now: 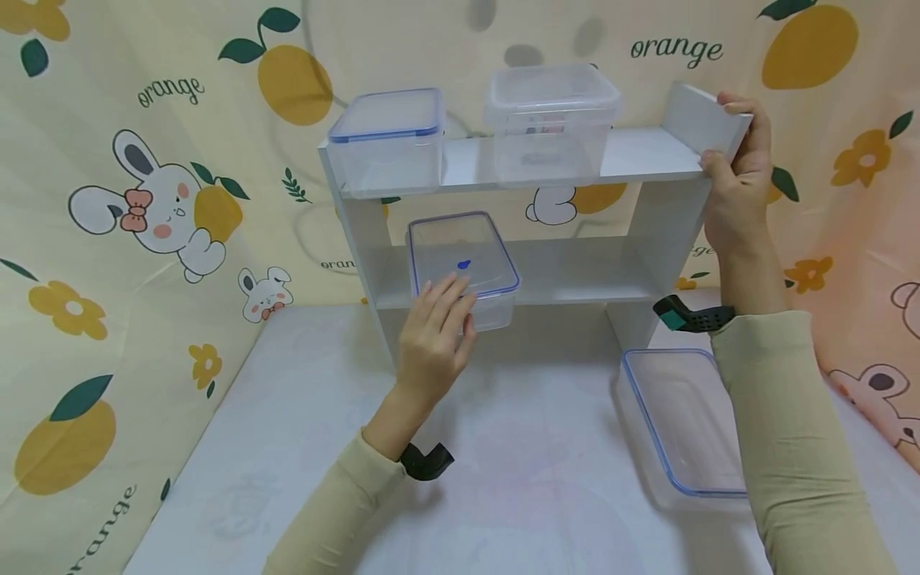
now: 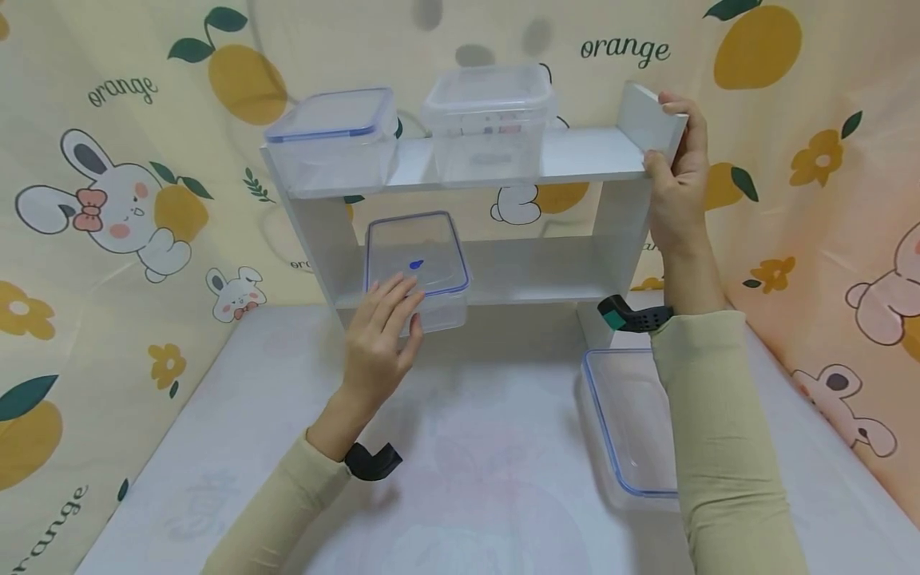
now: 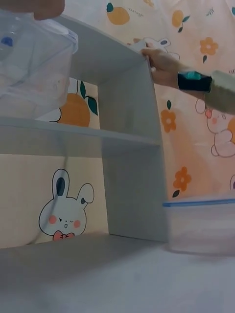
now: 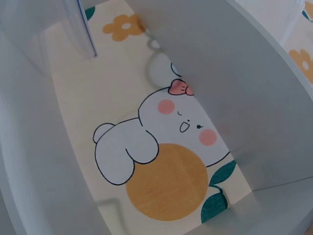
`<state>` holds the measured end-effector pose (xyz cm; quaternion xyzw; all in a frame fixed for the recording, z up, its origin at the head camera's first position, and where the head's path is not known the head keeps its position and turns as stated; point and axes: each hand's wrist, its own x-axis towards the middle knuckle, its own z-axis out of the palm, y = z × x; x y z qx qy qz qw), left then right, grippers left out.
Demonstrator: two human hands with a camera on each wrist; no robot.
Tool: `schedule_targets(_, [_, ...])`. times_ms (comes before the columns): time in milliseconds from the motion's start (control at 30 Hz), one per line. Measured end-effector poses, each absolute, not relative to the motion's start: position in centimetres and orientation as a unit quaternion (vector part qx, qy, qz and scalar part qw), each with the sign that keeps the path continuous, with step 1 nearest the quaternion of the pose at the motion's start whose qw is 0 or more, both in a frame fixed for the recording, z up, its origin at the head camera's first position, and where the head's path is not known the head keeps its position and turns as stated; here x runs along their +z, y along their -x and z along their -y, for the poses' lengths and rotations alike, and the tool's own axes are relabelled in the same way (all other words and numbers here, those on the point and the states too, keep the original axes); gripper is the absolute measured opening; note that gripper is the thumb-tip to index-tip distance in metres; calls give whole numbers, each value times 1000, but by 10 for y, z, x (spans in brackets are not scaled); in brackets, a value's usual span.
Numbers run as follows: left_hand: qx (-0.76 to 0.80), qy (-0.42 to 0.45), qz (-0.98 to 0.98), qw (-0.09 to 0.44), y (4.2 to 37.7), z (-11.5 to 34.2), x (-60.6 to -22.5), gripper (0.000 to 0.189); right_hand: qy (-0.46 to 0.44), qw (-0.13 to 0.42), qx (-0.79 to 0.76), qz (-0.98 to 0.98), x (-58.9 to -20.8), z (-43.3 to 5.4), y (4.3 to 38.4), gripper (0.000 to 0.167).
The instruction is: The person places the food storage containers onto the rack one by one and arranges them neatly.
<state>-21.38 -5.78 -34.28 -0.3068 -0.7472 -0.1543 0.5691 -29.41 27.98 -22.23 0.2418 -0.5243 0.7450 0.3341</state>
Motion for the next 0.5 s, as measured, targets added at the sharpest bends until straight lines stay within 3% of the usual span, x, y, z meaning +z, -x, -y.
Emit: schedule_targets(500, [-80,299,762,569,224,59,-344,34,-246,332,746,522,-221,-279,292,45])
